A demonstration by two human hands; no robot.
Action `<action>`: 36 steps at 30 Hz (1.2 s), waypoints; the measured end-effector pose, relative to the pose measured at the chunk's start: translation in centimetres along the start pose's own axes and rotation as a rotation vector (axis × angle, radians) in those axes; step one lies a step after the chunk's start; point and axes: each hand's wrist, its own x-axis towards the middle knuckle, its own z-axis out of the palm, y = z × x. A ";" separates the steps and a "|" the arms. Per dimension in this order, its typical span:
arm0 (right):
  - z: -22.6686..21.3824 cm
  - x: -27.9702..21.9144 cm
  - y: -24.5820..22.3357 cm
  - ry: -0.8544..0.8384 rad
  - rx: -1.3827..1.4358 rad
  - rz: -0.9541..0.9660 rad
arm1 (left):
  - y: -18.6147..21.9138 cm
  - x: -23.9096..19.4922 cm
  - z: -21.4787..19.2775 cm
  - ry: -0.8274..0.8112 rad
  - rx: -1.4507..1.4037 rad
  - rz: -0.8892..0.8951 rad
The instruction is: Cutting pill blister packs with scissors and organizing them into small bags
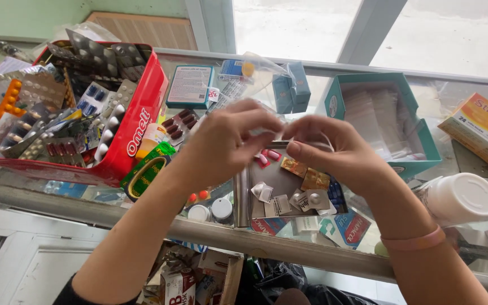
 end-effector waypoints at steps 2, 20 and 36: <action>-0.1 -0.5 -1.2 0.078 -0.016 0.071 | -0.8 -0.1 0.6 0.075 0.152 -0.157; 0.7 0.2 2.5 0.016 -0.109 -0.138 | 0.7 0.6 3.3 0.289 0.120 0.121; -1.0 0.2 0.9 0.154 0.029 -0.141 | 0.0 -1.9 2.0 -0.309 0.144 -0.122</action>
